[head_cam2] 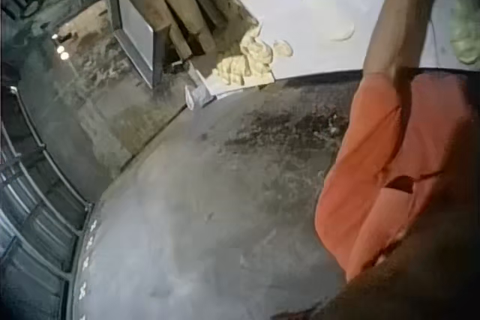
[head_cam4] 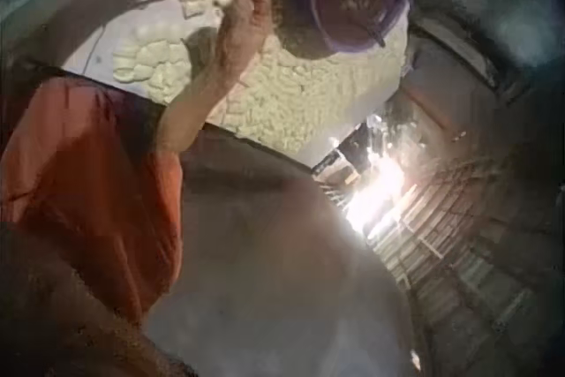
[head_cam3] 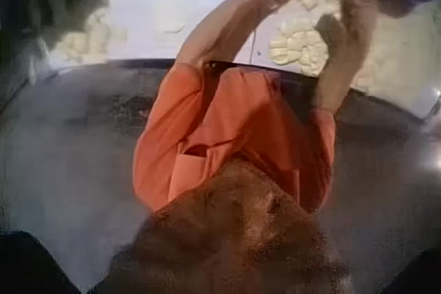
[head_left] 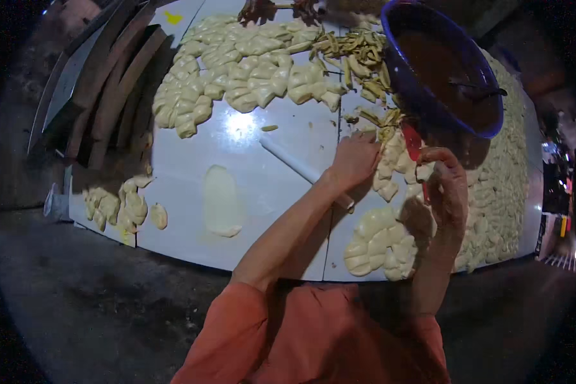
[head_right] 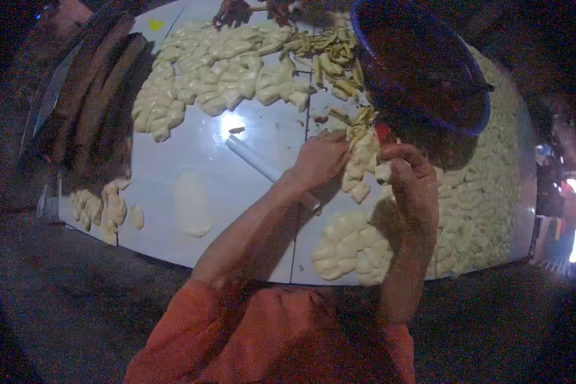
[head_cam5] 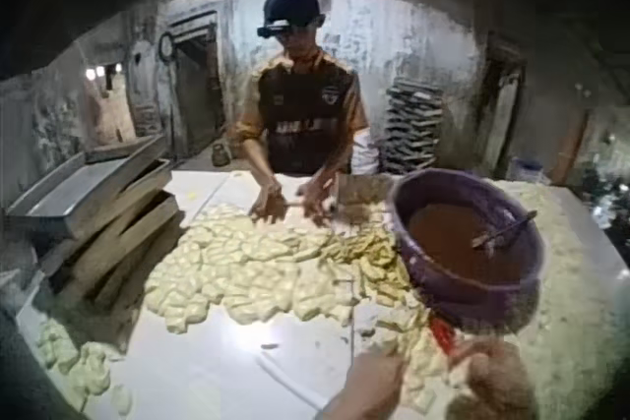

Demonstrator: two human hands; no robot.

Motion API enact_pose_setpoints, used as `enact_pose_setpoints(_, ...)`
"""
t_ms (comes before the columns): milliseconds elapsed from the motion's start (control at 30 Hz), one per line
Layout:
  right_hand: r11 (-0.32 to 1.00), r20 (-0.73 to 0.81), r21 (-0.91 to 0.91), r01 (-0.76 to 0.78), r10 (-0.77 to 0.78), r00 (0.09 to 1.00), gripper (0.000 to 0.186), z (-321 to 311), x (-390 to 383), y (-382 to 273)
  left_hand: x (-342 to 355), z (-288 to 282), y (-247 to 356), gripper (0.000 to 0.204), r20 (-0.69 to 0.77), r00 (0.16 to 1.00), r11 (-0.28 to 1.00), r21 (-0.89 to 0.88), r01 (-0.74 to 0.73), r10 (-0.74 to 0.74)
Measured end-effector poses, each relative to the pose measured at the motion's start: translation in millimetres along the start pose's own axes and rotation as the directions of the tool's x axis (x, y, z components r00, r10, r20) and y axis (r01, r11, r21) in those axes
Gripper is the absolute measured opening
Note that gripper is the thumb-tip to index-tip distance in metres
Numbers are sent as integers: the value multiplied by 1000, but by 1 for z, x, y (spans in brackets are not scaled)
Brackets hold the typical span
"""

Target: The person flattens pieces of dough using a rolling pin, applies a dark filling from a bowl with a spatula, adds pieces of banana, and rolls the dough into cylinders before placing them on a metal tray.

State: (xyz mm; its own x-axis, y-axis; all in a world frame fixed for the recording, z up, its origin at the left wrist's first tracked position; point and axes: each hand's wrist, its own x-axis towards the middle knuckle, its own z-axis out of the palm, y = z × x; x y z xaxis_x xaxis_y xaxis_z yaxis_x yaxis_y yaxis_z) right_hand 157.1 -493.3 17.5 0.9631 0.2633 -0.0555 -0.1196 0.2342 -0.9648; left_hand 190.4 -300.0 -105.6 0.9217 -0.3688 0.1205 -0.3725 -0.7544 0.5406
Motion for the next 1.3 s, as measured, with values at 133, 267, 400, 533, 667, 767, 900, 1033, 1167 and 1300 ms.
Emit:
enact_pose_setpoints(133, 937, -91, -319, -142, 119, 989, 30, 52, -20, 12, -25, -41, -12, 54, -82, 992, 954, -293, 64, -92)
enact_pose_setpoints(267, 925, 153, -357, -129, 194, 969, 43, 110, -28, 65, -99, -103, -45, 61, -203, 937, 840, -524, 141, -284)
enact_pose_setpoints(400, 961, 365, -228, -156, 233, 901, 53, 158, -33, 121, -180, -139, -52, 49, -204, 804, 745, -549, 378, -558)
enact_pose_setpoints(533, 439, 412, -822, 364, 16, 911, 42, 175, -21, 158, -227, -132, -39, 42, -260, 752, 745, -518, 420, -605)
enact_pose_setpoints(667, 482, 400, -777, 406, -121, 909, 48, 158, -29, 157, -241, -99, -24, 40, -357, 873, 943, -135, 304, -332)
enact_pose_setpoints(767, 476, 559, -719, 507, -38, 828, 74, 144, -34, 155, -239, -68, -9, 66, -71, 947, 948, 35, 317, -314)
enact_pose_setpoints(900, 159, 628, -778, 607, 165, 761, 93, 133, -40, 156, -242, -54, -8, 81, 45, 928, 914, 197, 354, -369)
enact_pose_setpoints(1033, 1, 576, -808, 589, 205, 791, 92, 118, -49, 150, -248, -65, -18, 88, 9, 940, 921, 200, 333, -342)
enact_pose_setpoints(1167, 0, 527, -845, 534, 161, 834, 86, 120, -57, 150, -252, -66, -17, 87, 2, 961, 910, 322, 261, -276)
enact_pose_setpoints(1300, 126, 567, -823, 554, 111, 816, 79, 130, -62, 150, -261, -54, -6, 86, -7, 956, 930, 231, 287, -293)
